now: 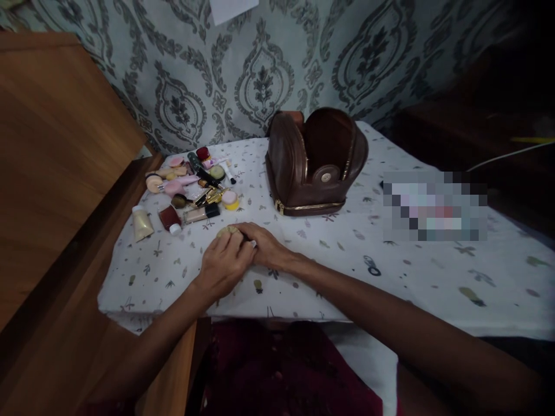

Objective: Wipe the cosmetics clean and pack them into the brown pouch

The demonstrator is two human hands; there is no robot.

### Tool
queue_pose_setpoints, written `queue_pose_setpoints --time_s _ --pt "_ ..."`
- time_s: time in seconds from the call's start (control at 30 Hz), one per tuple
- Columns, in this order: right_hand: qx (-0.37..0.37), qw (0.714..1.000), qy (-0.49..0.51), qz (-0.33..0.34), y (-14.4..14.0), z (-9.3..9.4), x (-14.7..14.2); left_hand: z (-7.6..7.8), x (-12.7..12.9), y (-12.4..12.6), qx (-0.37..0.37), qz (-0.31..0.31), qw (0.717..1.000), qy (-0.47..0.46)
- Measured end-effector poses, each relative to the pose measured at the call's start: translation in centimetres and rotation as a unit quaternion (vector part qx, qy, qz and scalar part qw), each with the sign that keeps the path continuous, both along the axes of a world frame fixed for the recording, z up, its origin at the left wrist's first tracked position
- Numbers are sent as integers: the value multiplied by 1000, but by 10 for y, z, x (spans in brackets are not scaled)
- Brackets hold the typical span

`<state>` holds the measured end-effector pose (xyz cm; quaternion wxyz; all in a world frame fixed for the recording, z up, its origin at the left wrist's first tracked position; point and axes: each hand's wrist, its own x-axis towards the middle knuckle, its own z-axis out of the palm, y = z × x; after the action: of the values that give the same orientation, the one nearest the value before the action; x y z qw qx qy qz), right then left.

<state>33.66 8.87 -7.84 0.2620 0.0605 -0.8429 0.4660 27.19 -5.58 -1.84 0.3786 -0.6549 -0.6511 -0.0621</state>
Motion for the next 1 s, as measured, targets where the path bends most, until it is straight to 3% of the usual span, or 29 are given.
queue_pose_setpoints --time_s 0.1,0.17,0.27,0.37,0.43,0.5,0.6,0.77,0.9,1.0 --pt "-5 999 37 15 0 -2 -1 -6 -9 5 14 -81 997 5" --pt "2 1000 25 12 0 0 -1 -10 -17 1 25 -101 994 -10" --pt "16 999 -29 -8 -1 6 -1 -16 -32 -14 40 -90 992 -77" --pt "21 998 -56 -9 -1 10 0 -24 -47 -30 50 -26 977 -206" --pt "26 998 -60 -2 -1 12 1 -27 -54 -38 36 42 946 -318" --pt "30 998 -59 -2 -2 14 3 -25 -57 -42 8 90 899 -429" --pt "34 998 -56 -18 -5 17 4 -16 -55 -42 -12 90 839 -537" --pt "43 998 -51 -19 -9 21 2 -4 -51 -37 28 47 806 -590" --pt "27 999 -38 -21 -9 24 1 -2 -49 -38 49 28 805 -590" --pt "-44 998 -43 -23 -7 26 4 3 -44 -39 63 27 815 -576"
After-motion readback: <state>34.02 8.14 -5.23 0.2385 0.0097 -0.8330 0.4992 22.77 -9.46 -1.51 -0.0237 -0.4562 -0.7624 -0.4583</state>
